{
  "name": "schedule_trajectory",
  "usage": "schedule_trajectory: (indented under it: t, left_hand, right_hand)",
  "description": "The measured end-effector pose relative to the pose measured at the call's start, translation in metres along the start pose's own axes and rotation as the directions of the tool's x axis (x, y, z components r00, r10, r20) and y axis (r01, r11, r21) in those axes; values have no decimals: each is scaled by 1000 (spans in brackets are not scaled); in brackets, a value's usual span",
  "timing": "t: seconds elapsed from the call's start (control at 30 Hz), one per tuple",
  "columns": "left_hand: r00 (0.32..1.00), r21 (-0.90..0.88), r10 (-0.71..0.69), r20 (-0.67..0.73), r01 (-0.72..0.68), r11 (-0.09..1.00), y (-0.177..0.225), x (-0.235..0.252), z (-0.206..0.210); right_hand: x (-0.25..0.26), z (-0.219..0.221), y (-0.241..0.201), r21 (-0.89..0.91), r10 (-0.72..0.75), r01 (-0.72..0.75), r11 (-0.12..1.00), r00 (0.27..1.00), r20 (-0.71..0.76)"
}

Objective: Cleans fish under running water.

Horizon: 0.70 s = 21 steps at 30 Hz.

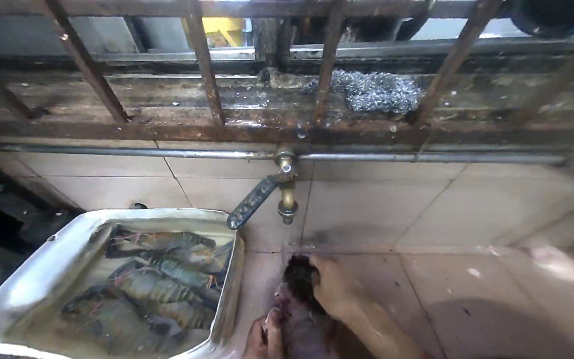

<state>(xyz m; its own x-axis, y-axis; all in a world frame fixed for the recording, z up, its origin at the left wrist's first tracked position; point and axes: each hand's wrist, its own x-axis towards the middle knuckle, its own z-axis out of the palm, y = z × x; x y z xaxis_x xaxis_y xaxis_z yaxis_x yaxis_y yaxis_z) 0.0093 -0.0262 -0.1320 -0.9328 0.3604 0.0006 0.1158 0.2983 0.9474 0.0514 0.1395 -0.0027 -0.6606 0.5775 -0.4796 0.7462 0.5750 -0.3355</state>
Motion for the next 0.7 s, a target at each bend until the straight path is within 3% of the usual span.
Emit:
schedule_trajectory:
  t: [0.07,0.17,0.27,0.33,0.4,0.43,0.5,0.6,0.7]
  left_hand:
    - [999,14,47,-16,-47,999,2,3,3]
    - [997,116,71,23,-73,991,-2,-4,1]
    - [992,170,129,9,-128,977,-8,-1,1]
    - [985,195,173,4,-170,966,-13,-4,3]
    - [985,215,174,20,-174,961,-18,-9,2]
    - [989,216,146,33,-150,965,-19,-7,-1]
    - [985,165,-47,166,19,986,-20,-5,-14]
    - [809,0,-377,451,422,906,-29,14,-32]
    - [637,167,-504,583,513,842,-18,36,-25]
  right_hand:
    - [-6,8,7,47,-48,45,998,997,52]
    - [3,15,18,-49,89,-88,995,995,36]
    - [3,16,23,135,17,-29,990,996,89]
    - [5,24,22,43,9,-15,999,990,138]
    - [8,20,24,-63,103,-100,993,994,46]
    - [6,14,26,-49,132,-130,990,991,22]
    - [-18,14,34,27,106,-108,994,993,55]
    - [-53,58,55,-15,-6,7,1000,995,98]
    - [-51,92,76,-87,-60,63,994,997,38]
